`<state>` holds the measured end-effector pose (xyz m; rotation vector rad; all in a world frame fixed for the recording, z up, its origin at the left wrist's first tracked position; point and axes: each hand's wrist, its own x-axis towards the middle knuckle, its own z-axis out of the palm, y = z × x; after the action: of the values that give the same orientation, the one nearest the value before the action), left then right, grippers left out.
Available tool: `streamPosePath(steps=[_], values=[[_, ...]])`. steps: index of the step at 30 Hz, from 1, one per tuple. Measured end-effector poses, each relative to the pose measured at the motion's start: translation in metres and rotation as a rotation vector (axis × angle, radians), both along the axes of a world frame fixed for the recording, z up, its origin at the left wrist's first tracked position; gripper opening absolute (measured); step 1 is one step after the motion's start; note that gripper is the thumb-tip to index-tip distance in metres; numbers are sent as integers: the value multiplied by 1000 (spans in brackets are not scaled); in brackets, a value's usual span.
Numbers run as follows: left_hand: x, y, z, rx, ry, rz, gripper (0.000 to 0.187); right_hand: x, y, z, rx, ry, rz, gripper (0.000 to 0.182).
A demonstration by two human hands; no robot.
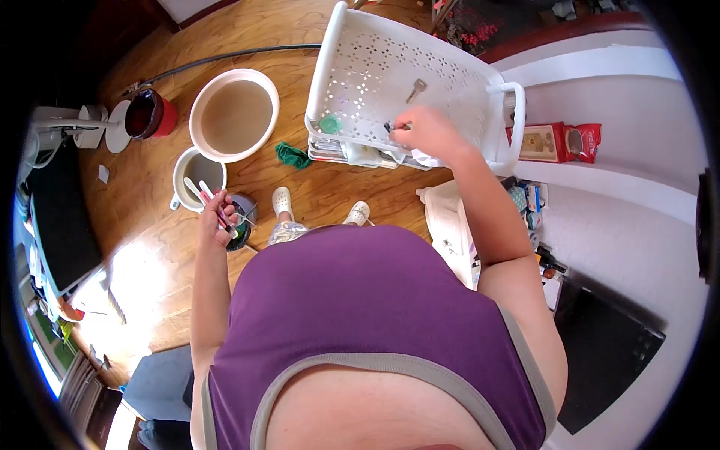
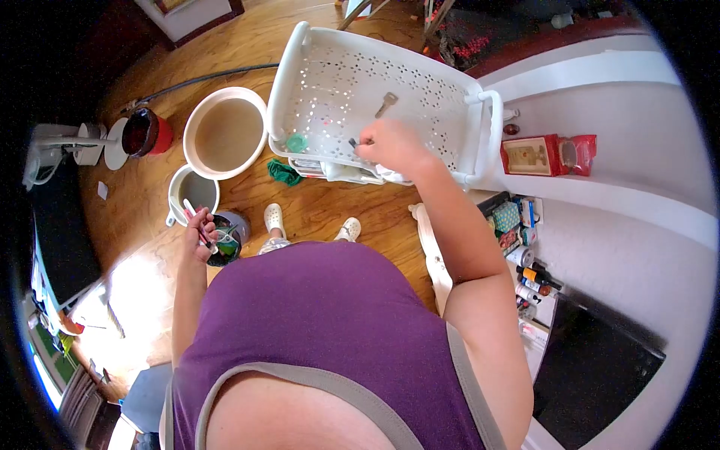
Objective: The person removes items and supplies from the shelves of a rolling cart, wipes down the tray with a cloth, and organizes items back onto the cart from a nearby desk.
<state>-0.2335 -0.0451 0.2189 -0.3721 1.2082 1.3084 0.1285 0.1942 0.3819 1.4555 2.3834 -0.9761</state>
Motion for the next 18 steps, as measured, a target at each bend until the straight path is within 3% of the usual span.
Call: streamPosePath(steps=[1, 3, 4, 6, 9, 14, 16, 18], values=[[2, 1, 4, 10, -3, 0, 14, 2, 2, 1, 2, -4, 12, 21], [6, 3, 14, 50, -18, -14, 16, 7, 3, 3, -235, 344, -261, 22], [11, 6, 22, 52, -20, -6, 16, 4, 0, 7, -234, 340, -253, 22], [24, 16, 43, 116, -24, -40, 14, -3, -10, 21, -510, 586, -471, 23], [41, 37, 75, 152, -36, -106, 16, -18, -21, 31, -580, 656, -476, 23], [66, 55, 95, 348, -41, -212, 18, -63, -53, 35, -391, 532, -191, 25], [83, 61, 115, 353, -50, -272, 17, -79, -66, 16, -176, 604, 31, 27], [93, 63, 124, 386, -19, -395, 19, -91, -76, 5, -243, 620, 20, 27]])
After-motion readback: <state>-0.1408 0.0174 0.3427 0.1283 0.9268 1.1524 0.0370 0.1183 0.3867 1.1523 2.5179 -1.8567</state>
